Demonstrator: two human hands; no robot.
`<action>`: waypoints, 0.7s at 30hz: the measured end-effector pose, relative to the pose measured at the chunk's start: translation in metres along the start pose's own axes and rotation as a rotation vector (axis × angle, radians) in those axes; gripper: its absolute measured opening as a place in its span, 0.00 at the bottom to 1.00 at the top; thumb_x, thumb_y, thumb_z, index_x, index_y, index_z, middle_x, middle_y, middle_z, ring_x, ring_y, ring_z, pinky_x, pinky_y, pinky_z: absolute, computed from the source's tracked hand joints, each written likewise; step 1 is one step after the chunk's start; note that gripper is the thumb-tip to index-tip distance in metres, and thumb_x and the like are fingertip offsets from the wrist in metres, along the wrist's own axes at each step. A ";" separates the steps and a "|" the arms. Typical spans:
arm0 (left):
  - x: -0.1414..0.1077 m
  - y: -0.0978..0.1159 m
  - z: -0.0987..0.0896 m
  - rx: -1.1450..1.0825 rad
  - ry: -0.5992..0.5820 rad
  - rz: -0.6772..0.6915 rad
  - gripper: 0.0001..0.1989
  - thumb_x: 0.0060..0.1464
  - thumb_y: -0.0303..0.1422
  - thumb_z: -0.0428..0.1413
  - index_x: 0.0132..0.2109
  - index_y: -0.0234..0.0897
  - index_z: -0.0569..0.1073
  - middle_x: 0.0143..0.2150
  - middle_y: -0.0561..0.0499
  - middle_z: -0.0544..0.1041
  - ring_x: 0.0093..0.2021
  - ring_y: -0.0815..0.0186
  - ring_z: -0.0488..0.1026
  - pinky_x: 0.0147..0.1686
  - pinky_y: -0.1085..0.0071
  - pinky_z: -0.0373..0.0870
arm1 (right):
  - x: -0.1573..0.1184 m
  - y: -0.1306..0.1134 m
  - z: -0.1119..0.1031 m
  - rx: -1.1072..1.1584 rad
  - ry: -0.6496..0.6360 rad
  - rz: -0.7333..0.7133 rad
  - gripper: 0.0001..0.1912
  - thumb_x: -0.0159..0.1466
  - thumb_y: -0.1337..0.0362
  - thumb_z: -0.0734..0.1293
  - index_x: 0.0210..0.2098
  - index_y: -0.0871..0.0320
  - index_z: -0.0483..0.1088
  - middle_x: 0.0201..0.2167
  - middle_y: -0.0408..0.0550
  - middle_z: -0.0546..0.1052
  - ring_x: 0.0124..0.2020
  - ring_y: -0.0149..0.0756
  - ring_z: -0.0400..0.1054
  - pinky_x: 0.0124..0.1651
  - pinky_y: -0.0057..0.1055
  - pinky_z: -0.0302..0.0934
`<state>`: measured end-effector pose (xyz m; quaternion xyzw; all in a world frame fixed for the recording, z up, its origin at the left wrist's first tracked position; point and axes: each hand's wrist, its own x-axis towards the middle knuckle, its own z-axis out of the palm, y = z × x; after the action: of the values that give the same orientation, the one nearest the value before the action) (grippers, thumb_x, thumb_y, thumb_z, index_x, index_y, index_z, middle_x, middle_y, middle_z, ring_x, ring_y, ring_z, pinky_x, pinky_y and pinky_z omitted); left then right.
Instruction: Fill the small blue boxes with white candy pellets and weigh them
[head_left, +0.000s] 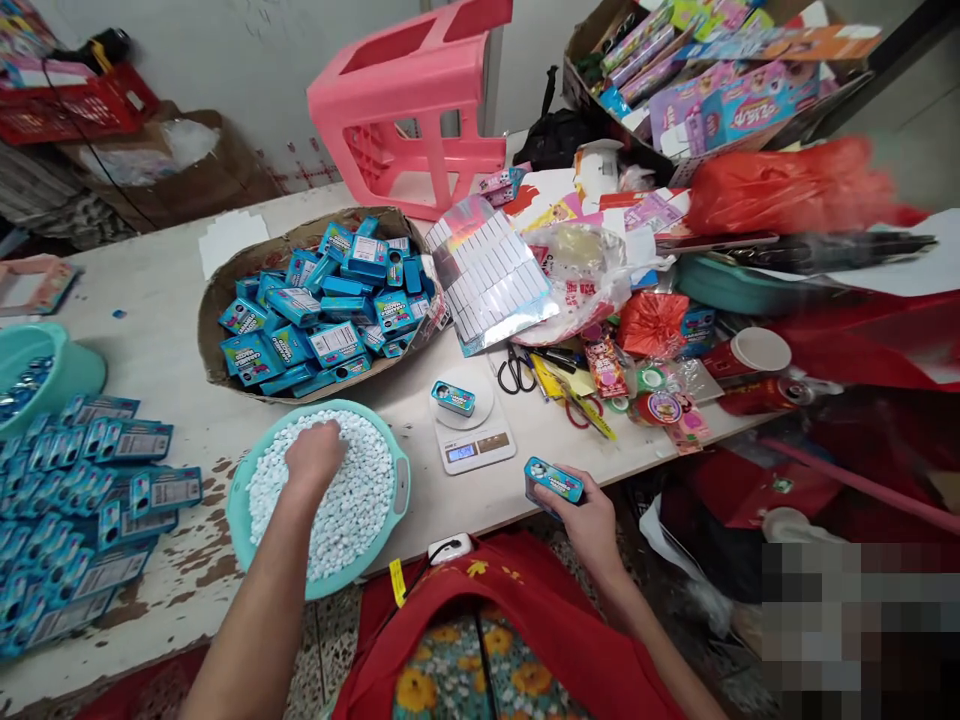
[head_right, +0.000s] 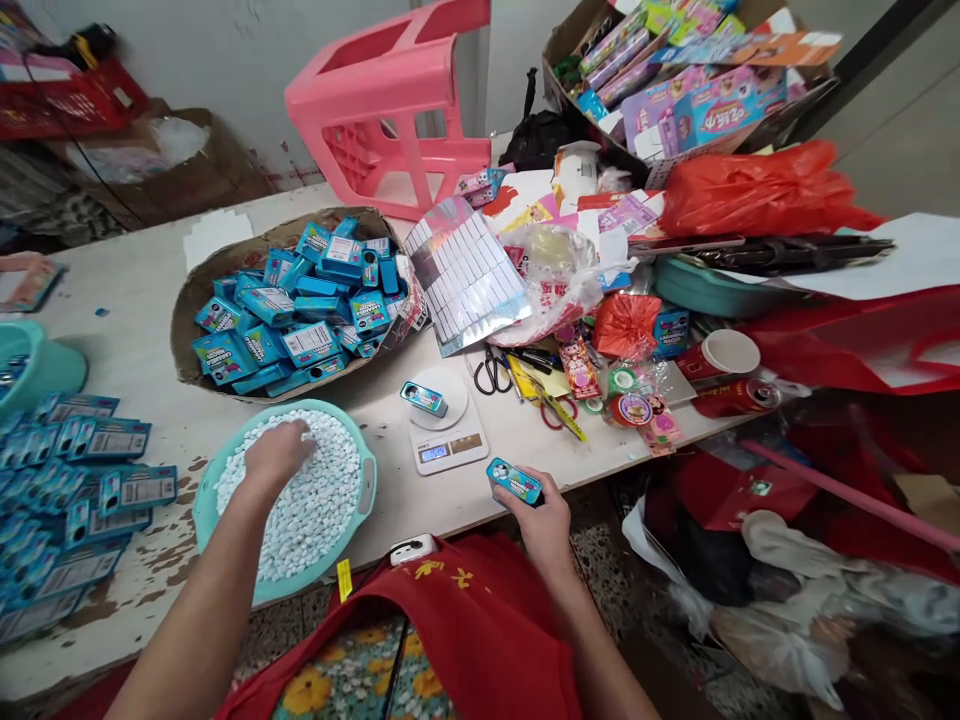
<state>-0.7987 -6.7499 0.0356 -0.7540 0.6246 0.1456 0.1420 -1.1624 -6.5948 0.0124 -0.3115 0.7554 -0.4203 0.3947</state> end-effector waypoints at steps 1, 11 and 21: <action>-0.004 -0.012 0.005 0.040 -0.050 -0.033 0.14 0.51 0.36 0.50 0.43 0.36 0.73 0.43 0.38 0.75 0.43 0.49 0.71 0.33 0.65 0.63 | 0.001 0.001 0.001 0.000 0.000 0.000 0.26 0.46 0.52 0.74 0.41 0.59 0.72 0.34 0.49 0.78 0.33 0.40 0.70 0.40 0.39 0.66; -0.023 -0.048 0.022 -0.239 0.132 -0.099 0.12 0.50 0.34 0.49 0.39 0.39 0.73 0.40 0.46 0.77 0.39 0.56 0.72 0.36 0.66 0.62 | 0.012 0.000 0.012 0.029 -0.069 -0.003 0.27 0.46 0.52 0.74 0.41 0.59 0.71 0.34 0.48 0.77 0.34 0.40 0.70 0.41 0.38 0.65; 0.000 0.115 0.018 -0.616 0.207 0.507 0.08 0.50 0.28 0.51 0.36 0.38 0.74 0.36 0.49 0.75 0.35 0.65 0.70 0.38 0.71 0.63 | 0.014 0.000 0.006 0.004 -0.101 -0.043 0.26 0.46 0.52 0.74 0.41 0.59 0.72 0.33 0.48 0.77 0.34 0.39 0.69 0.41 0.38 0.64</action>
<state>-0.9122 -6.7630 0.0156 -0.5943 0.7288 0.2793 -0.1942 -1.1642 -6.6081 0.0061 -0.3476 0.7270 -0.4138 0.4236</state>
